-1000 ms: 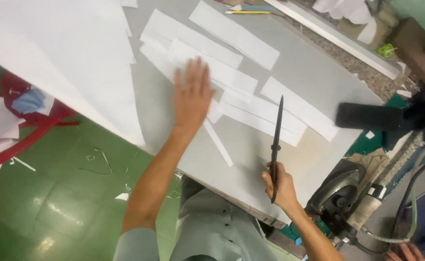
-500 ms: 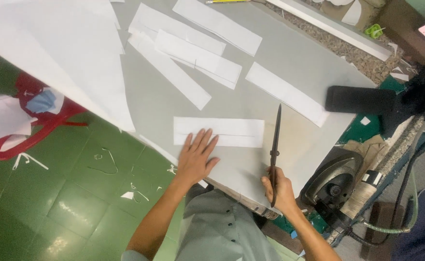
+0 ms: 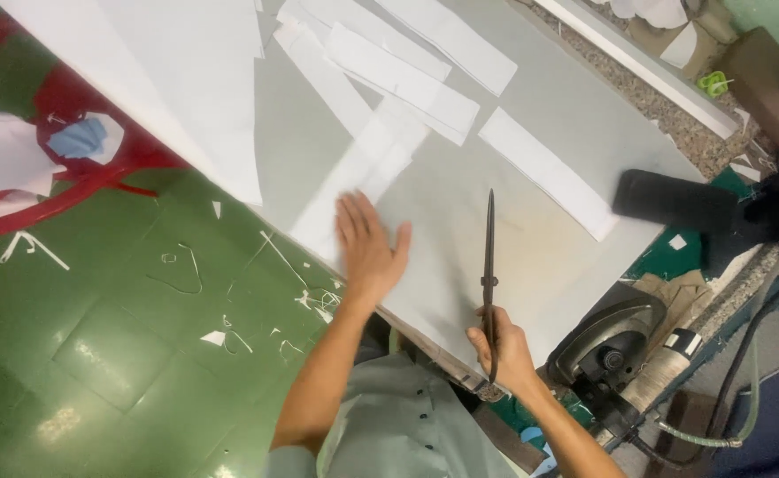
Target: The person uses large shears to cut a large sheet of white paper marked with pencil lines into long strips. The person repeatedly repositions the paper and cuts along the marked lines, separating the sheet into multiple pieces on the work table.
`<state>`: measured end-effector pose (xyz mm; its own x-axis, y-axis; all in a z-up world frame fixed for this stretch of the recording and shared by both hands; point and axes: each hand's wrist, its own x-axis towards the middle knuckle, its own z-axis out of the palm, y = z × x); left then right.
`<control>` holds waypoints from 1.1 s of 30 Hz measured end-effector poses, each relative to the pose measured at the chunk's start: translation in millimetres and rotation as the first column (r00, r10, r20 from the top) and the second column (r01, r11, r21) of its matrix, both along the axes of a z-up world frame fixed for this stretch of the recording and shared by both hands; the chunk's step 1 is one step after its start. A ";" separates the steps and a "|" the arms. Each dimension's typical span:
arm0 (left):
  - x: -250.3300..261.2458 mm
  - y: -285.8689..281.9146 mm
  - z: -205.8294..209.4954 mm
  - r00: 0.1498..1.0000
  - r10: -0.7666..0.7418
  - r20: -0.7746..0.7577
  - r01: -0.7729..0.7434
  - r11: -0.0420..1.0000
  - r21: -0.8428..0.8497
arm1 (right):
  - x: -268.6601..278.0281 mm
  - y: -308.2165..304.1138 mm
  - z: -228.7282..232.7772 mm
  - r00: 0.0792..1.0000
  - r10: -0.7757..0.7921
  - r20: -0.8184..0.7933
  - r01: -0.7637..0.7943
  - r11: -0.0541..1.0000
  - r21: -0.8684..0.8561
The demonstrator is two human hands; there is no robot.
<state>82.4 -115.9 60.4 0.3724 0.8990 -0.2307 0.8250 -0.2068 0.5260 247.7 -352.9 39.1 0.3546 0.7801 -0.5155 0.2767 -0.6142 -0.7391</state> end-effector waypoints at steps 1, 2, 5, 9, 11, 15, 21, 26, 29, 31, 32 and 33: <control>6.6 -14.5 23.6 0.989 -0.013 0.146 0.042 0.979 -0.200 | -0.2 -1.2 -1.3 1.000 0.011 0.002 -0.011 1.000 -0.005; 3.9 -15.1 34.3 0.989 -0.007 0.148 0.037 0.979 -0.201 | 2.2 0.8 0.6 1.000 0.017 0.004 -0.017 1.000 -0.006; -6.3 -4.0 15.2 0.965 -0.180 0.191 0.214 0.960 -0.178 | 4.5 -1.8 1.9 1.000 0.018 0.005 -0.018 1.000 -0.024; -26.9 54.5 -68.5 0.799 -0.599 -0.056 0.552 0.692 0.466 | 6.5 -8.6 -5.8 0.999 0.027 0.018 -0.026 0.999 -0.032; -37.4 65.4 -64.3 0.717 -0.678 -0.163 0.677 0.621 0.394 | 7.2 -8.1 -4.3 0.999 0.037 0.023 -0.037 0.999 -0.029; -45.6 25.4 -51.1 0.865 -0.417 -0.279 0.495 0.799 0.341 | 3.0 -4.5 0.4 0.981 0.192 0.016 -0.192 0.981 0.036; -24.4 -16.8 -47.9 0.996 0.051 -0.077 -0.025 0.953 0.303 | -3.5 -6.5 5.1 0.956 0.292 -0.027 -0.293 0.955 -0.042; -28.8 4.1 -15.1 0.996 0.026 0.089 -0.021 0.998 -0.054 | -9.7 -11.5 27.1 0.926 0.360 -0.112 -0.371 0.923 -0.099; -52.6 18.6 -2.9 0.906 0.162 0.392 -0.047 0.957 -0.285 | -9.9 -23.6 37.0 0.901 0.416 -0.126 -0.429 0.898 -0.097; -72.3 25.6 -26.6 0.988 -0.146 0.047 0.121 0.931 0.345 | -6.7 -40.1 36.0 0.881 0.430 -0.197 -0.457 0.881 -0.122; -76.4 23.7 -33.9 0.988 -0.144 0.050 0.119 0.932 0.342 | -6.2 -44.4 39.7 0.881 0.431 -0.197 -0.458 0.880 -0.127; -80.7 21.7 -41.2 0.974 -0.208 -0.089 0.226 0.906 0.358 | -5.8 -48.4 43.7 0.870 0.431 -0.240 -0.479 0.854 -0.202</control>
